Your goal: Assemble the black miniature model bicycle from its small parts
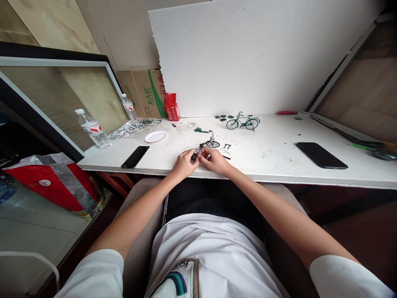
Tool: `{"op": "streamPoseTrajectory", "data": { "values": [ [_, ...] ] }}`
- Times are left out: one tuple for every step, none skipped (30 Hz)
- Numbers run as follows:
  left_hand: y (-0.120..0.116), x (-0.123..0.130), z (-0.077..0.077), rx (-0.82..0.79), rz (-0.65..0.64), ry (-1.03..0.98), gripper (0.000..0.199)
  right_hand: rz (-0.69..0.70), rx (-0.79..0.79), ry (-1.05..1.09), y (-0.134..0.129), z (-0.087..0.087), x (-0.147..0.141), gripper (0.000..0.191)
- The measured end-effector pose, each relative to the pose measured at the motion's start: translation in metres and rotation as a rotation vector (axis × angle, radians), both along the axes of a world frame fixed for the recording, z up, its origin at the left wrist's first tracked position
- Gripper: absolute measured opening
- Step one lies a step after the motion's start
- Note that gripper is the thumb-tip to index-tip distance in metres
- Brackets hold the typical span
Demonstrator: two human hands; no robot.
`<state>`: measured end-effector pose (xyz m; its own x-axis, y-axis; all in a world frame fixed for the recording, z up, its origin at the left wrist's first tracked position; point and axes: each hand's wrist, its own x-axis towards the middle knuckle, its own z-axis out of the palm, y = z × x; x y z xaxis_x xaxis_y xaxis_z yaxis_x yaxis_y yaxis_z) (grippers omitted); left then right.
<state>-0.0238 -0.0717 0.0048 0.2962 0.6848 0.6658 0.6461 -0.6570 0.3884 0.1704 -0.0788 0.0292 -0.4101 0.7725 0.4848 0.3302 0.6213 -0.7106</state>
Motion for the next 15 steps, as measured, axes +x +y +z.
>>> {"op": "streamPoseTrajectory", "data": {
  "values": [
    [-0.0001, 0.0001, 0.0002, 0.000, -0.001, 0.001, 0.028, 0.001, 0.002, -0.001, -0.0002, 0.0001, 0.0000, 0.013],
    [-0.0002, 0.0002, 0.0004, -0.001, 0.000, 0.001, 0.028, 0.002, 0.004, -0.002, -0.0005, 0.0002, 0.0000, 0.013],
    [-0.0003, 0.0002, 0.0005, -0.001, 0.000, 0.002, 0.028, 0.002, 0.005, -0.004, -0.0007, 0.0003, 0.0000, 0.013],
    [-0.0004, 0.0002, 0.0004, -0.001, 0.000, 0.002, 0.028, 0.001, 0.006, -0.007, -0.0009, 0.0004, 0.0000, 0.013],
    [-0.0004, 0.0002, 0.0003, 0.000, -0.001, 0.002, 0.028, 0.000, 0.006, -0.009, -0.0009, 0.0004, 0.0000, 0.013],
    [-0.0004, 0.0001, 0.0001, 0.002, -0.002, 0.001, 0.028, 0.000, 0.007, -0.011, -0.0009, 0.0004, 0.0001, 0.012],
    [-0.0003, 0.0001, -0.0002, 0.002, -0.002, 0.001, 0.027, 0.001, 0.009, -0.013, -0.0009, 0.0003, 0.0001, 0.012],
    [-0.0002, 0.0000, -0.0005, 0.002, -0.002, 0.002, 0.027, 0.003, 0.011, -0.013, -0.0008, 0.0003, 0.0001, 0.012],
    [0.0000, -0.0001, -0.0009, 0.002, -0.001, 0.001, 0.027, 0.006, 0.014, -0.012, -0.0008, 0.0003, 0.0001, 0.012],
    [0.0001, -0.0002, -0.0011, 0.002, 0.000, 0.001, 0.028, 0.007, 0.016, -0.011, -0.0007, 0.0003, 0.0001, 0.012],
    [0.0003, -0.0003, -0.0014, 0.004, -0.001, 0.000, 0.028, 0.007, 0.017, -0.010, -0.0008, 0.0004, 0.0002, 0.012],
    [0.0004, -0.0004, -0.0015, 0.006, -0.003, -0.001, 0.029, 0.006, 0.018, -0.010, -0.0008, 0.0005, 0.0002, 0.011],
    [0.0004, -0.0005, -0.0015, 0.008, -0.005, -0.002, 0.029, 0.005, 0.019, -0.011, -0.0009, 0.0005, 0.0002, 0.011],
    [0.0004, -0.0005, -0.0015, 0.009, -0.006, -0.002, 0.028, 0.004, 0.020, -0.014, -0.0010, 0.0006, 0.0002, 0.011],
    [0.0004, -0.0005, -0.0013, 0.010, -0.006, -0.001, 0.028, 0.004, 0.021, -0.017, -0.0011, 0.0007, 0.0002, 0.011]
  ]
}}
